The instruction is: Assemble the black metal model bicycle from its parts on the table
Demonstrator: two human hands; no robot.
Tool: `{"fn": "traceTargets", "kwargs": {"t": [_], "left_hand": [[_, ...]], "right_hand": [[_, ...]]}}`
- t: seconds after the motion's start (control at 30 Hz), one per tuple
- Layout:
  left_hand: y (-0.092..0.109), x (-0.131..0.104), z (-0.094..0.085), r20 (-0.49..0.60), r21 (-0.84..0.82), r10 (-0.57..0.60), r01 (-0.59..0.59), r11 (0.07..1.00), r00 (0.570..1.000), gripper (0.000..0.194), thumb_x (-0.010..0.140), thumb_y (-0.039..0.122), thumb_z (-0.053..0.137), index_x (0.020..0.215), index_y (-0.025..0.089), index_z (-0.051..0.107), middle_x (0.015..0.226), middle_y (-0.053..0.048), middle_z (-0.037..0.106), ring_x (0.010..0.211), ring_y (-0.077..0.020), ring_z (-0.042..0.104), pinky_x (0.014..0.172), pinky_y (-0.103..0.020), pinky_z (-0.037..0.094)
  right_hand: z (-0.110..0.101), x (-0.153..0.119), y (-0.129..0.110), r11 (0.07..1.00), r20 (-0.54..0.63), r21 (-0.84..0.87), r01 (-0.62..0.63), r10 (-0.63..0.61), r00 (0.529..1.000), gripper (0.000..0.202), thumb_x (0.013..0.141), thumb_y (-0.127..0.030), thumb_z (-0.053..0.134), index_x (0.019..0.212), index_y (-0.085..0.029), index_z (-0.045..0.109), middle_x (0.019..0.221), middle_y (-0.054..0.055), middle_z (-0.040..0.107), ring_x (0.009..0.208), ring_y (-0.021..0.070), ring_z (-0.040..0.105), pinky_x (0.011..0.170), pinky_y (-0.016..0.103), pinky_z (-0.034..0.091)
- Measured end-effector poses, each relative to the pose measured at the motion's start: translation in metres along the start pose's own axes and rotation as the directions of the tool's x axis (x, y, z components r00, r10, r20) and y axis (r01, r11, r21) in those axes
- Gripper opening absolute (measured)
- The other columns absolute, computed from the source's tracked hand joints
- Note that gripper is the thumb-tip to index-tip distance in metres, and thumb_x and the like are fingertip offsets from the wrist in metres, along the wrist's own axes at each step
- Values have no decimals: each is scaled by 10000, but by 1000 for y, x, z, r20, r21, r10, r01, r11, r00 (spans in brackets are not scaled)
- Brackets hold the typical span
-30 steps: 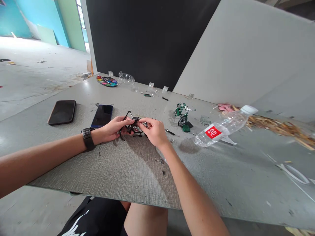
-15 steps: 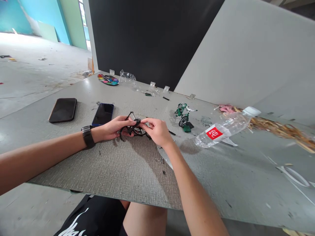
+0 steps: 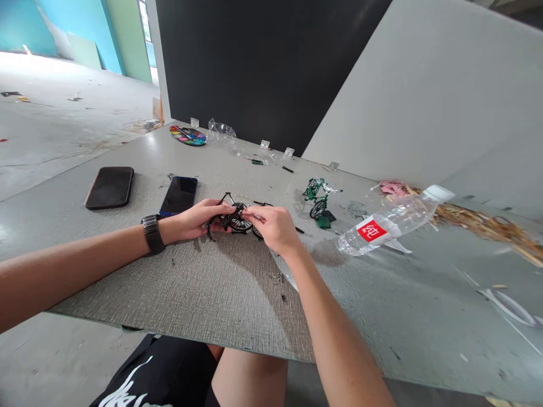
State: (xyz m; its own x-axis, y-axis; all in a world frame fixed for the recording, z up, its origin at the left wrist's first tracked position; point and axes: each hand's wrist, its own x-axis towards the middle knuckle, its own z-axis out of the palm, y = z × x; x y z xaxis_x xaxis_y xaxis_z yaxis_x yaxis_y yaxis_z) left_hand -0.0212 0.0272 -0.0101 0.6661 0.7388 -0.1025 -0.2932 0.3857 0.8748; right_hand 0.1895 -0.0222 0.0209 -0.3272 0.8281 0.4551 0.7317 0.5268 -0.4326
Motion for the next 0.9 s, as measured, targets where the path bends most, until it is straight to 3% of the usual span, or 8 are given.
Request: {"fn": "traceTargets", "kwargs": {"t": [0.17, 0.4, 0.67, 0.9], "left_hand": [[-1, 1, -1, -8, -18, 13, -13, 1000, 1000, 223, 802, 276, 772, 855, 107, 637, 814, -22, 651, 720, -109, 653, 756, -294, 576], [-1, 1, 0, -32, -15, 8, -9, 1000, 999, 263, 775, 293, 798, 842, 111, 621, 798, -28, 649, 681, -106, 655, 696, -265, 566], [-3, 1, 0, -27, 15, 35, -35, 999, 999, 254, 780, 301, 789, 836, 117, 622, 778, -36, 655, 716, -124, 657, 708, -281, 568], [-4, 1, 1, -92, 43, 87, -83, 996, 992, 220, 819, 311, 748, 842, 128, 629, 863, -56, 687, 713, -112, 653, 648, -238, 554]], "right_hand": [[-1, -1, 2, 987, 34, -119, 107, -104, 994, 219, 950, -268, 569, 1014, -258, 778, 937, 25, 787, 819, 176, 712, 744, 303, 515], [2, -5, 4, 951, 49, -271, 150, -142, 989, 281, 986, -285, 510, 1109, -246, 760, 914, 42, 775, 775, 173, 687, 696, 294, 490], [2, -4, 8, 957, 72, -260, 129, -114, 991, 268, 985, -298, 515, 1067, -254, 767, 947, 24, 785, 816, 177, 705, 727, 296, 492], [0, -4, 6, 957, 112, -255, 138, -112, 987, 286, 979, -367, 530, 1086, -239, 762, 948, 33, 786, 823, 182, 711, 743, 303, 484]]}}
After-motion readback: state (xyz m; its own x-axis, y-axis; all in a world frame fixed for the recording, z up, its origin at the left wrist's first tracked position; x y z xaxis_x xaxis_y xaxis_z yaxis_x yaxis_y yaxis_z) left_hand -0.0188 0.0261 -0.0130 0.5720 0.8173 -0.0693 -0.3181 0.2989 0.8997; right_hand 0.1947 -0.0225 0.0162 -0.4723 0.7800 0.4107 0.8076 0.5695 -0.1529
